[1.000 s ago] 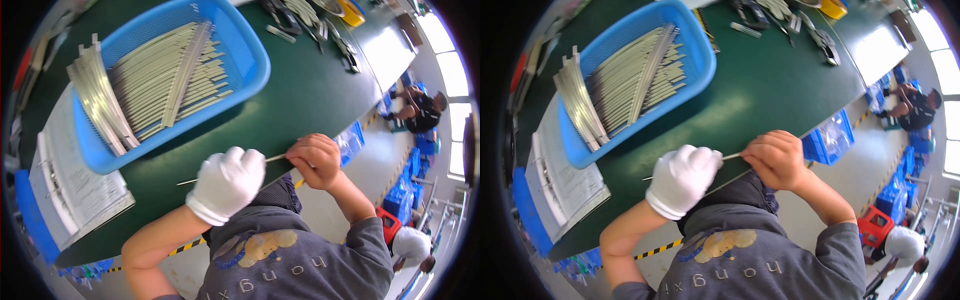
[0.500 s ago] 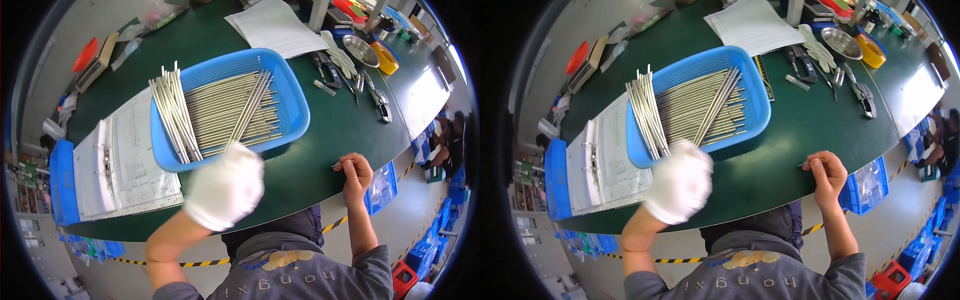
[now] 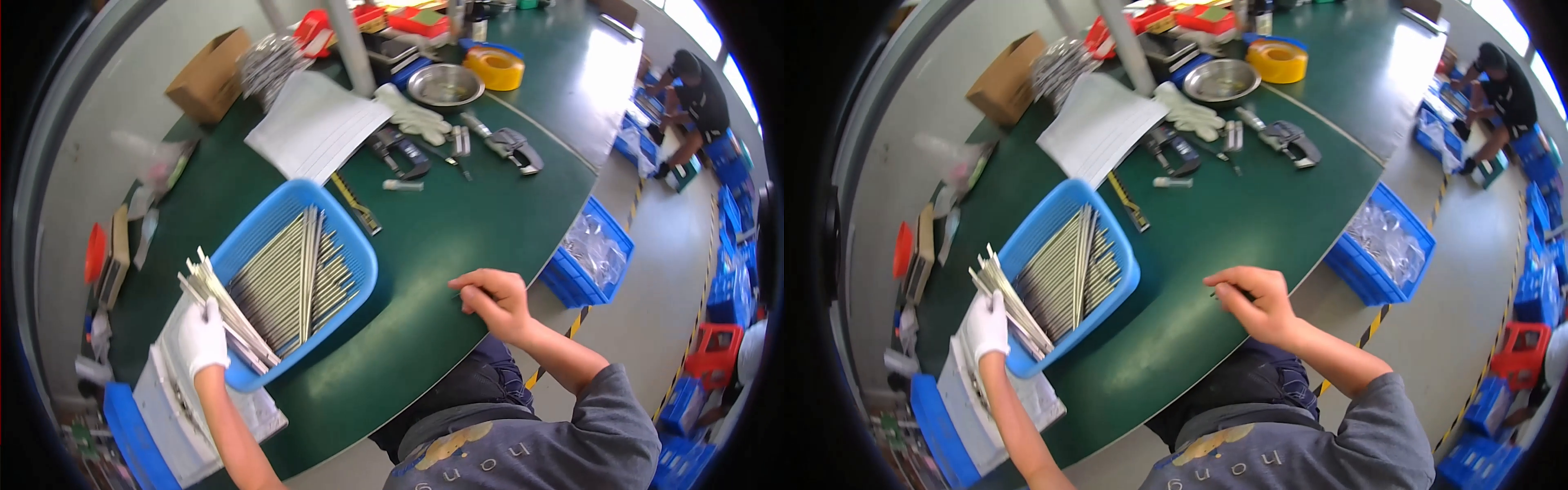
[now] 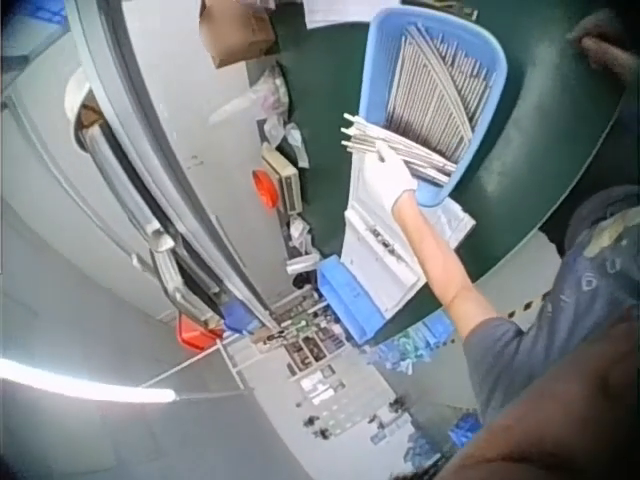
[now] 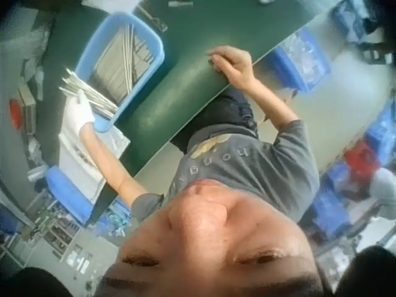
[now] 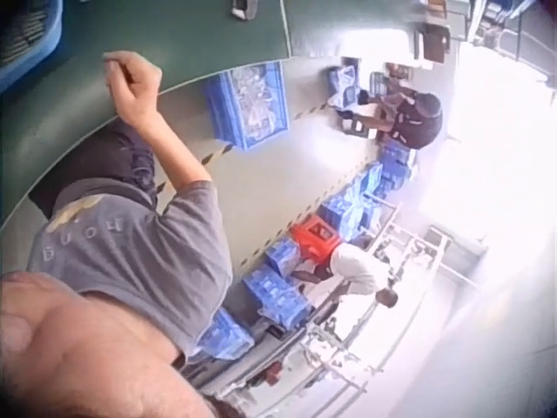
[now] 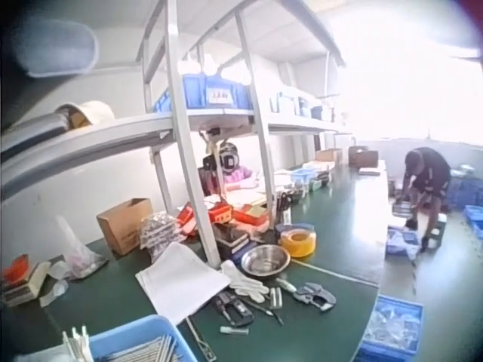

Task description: Assembling small metal components onto longer metal tubes at a factory workbench.

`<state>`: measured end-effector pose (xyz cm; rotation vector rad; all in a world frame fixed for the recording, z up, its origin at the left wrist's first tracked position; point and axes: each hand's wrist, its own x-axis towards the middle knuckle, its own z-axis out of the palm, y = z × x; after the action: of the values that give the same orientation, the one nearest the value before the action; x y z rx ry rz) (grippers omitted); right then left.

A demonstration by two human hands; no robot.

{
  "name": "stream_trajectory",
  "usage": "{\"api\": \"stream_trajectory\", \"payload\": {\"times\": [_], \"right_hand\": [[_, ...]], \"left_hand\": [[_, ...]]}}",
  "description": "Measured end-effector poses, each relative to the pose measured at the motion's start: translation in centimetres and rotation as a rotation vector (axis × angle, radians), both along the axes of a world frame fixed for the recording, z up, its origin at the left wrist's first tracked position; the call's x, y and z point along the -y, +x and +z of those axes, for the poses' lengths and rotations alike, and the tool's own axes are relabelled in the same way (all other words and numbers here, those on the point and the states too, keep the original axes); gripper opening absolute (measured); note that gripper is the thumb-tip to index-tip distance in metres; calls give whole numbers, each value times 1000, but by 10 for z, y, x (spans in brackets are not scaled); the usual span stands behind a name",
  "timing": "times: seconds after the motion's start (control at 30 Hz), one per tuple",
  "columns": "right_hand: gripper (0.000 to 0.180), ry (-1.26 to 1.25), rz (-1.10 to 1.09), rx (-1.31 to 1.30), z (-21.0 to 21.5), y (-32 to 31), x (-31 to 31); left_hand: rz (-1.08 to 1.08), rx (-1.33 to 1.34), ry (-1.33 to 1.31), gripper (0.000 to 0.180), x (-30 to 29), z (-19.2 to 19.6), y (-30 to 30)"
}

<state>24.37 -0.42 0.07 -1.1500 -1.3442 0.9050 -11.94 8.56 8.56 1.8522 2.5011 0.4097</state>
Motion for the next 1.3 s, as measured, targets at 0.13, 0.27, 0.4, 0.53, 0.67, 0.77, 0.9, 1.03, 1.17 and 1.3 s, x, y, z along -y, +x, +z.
{"api": "stream_trajectory", "payload": {"times": [0.13,0.27,0.4,0.53,0.67,0.77,0.9,1.03,1.17,1.3], "right_hand": [[14,38,9,-70,-5,3,2],[13,14,41,-70,-5,7,-5],[14,74,63,84,-3,4,-12],[14,164,46,202,2,2,-10],[16,209,102,369,6,-3,-13],[20,344,107,528,2,-8,-13],[11,360,59,605,-7,-6,-8],[9,322,68,656,-4,-5,-8],[12,158,100,636,0,-6,-13],[14,289,25,761,12,-11,-31]], "left_hand": [[-89,202,384,13,7,-22,-31],[15,467,438,23,32,-15,-1],[-315,271,646,15,51,-24,32],[-884,93,615,19,62,-16,96],[-1229,276,387,28,57,-42,149],[-1294,468,371,34,49,-61,182],[-1239,608,362,26,55,-62,189],[-1218,544,370,46,64,-65,185],[-1204,684,322,57,67,-71,188],[-1219,699,341,58,62,-78,186]]}}
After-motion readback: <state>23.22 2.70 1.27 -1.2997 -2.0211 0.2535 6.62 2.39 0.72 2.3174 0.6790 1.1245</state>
